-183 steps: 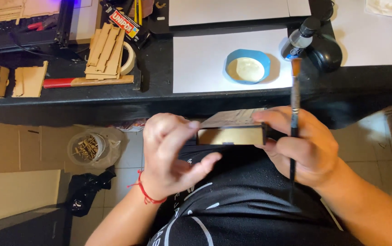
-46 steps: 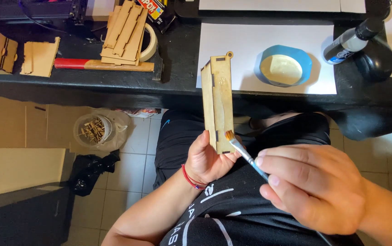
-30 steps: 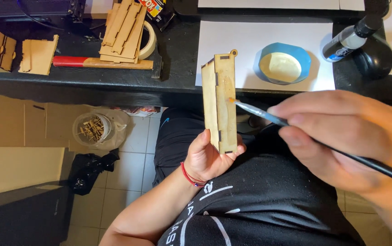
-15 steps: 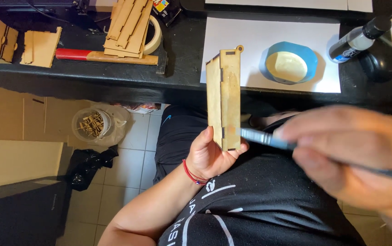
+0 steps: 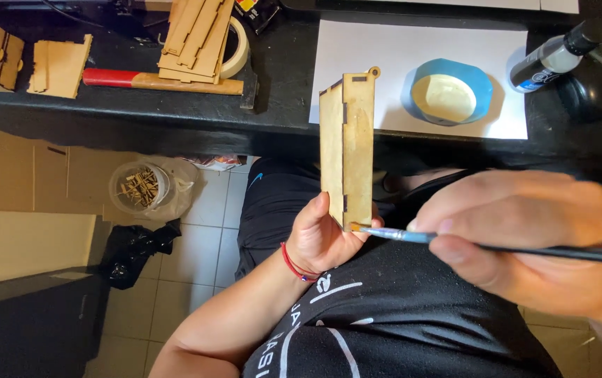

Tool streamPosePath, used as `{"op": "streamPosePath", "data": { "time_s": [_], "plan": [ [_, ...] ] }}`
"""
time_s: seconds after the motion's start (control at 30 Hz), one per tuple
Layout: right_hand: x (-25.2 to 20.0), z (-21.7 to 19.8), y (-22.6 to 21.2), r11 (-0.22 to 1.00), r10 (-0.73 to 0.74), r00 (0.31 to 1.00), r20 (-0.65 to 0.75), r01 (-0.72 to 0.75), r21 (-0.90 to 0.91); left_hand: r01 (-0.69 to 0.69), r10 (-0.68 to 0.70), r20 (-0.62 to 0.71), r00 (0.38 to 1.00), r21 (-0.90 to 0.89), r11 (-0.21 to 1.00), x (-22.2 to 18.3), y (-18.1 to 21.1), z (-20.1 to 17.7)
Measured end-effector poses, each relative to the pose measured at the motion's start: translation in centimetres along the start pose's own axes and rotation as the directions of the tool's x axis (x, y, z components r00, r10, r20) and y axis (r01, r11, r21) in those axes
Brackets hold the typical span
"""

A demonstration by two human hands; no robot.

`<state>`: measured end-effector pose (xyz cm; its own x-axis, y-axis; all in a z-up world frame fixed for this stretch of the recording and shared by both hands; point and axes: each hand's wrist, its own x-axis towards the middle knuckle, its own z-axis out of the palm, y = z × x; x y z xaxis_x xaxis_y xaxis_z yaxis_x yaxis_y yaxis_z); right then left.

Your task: Applying a liquid coating to a small wooden box using a paintbrush at a workstation.

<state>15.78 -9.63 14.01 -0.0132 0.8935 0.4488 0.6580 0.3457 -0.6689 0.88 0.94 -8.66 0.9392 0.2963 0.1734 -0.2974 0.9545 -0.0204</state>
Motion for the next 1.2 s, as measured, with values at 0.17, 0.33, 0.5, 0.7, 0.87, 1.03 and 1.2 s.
{"op": "streamPosePath", "data": {
  "time_s": [0.17,0.33,0.5,0.7,0.87,1.03,1.2],
  "plan": [
    [0.4,-0.4,-0.3,0.995,0.037,0.996,-0.078,-0.043,-0.089,0.001,-0.001,-0.029,1.000,-0.003,1.000,0.0,-0.2,-0.1],
    [-1.0,0.2,0.2,0.998,-0.024,1.000,-0.017,0.025,0.055,0.023,-0.023,-0.023,0.999,-0.005,1.000,-0.1,0.0,-0.3],
    [-1.9,-0.8,0.9,1.000,-0.015,0.999,-0.046,0.016,0.021,0.010,-0.011,-0.020,1.000,-0.020,1.000,-0.1,-0.1,-0.1],
    [-1.8,-0.5,0.3,0.990,-0.105,0.994,-0.030,0.101,-0.099,0.005,-0.006,-0.031,1.000,-0.037,0.999,0.0,-0.2,0.0],
    [-2.2,-1.0,2.4,0.976,-0.199,0.979,-0.033,0.201,0.079,-0.001,0.001,-0.011,1.000,0.013,1.000,0.2,-0.1,0.4],
    [-1.6,-0.4,1.5,0.987,-0.138,0.984,-0.116,0.128,-0.093,-0.008,0.010,-0.029,1.000,0.038,0.999,0.2,-0.2,0.7],
    [-2.1,-0.6,0.4,0.982,-0.147,0.987,0.071,0.154,-0.110,0.008,-0.009,-0.038,0.999,-0.017,1.000,0.0,-0.1,0.3]
  ]
}}
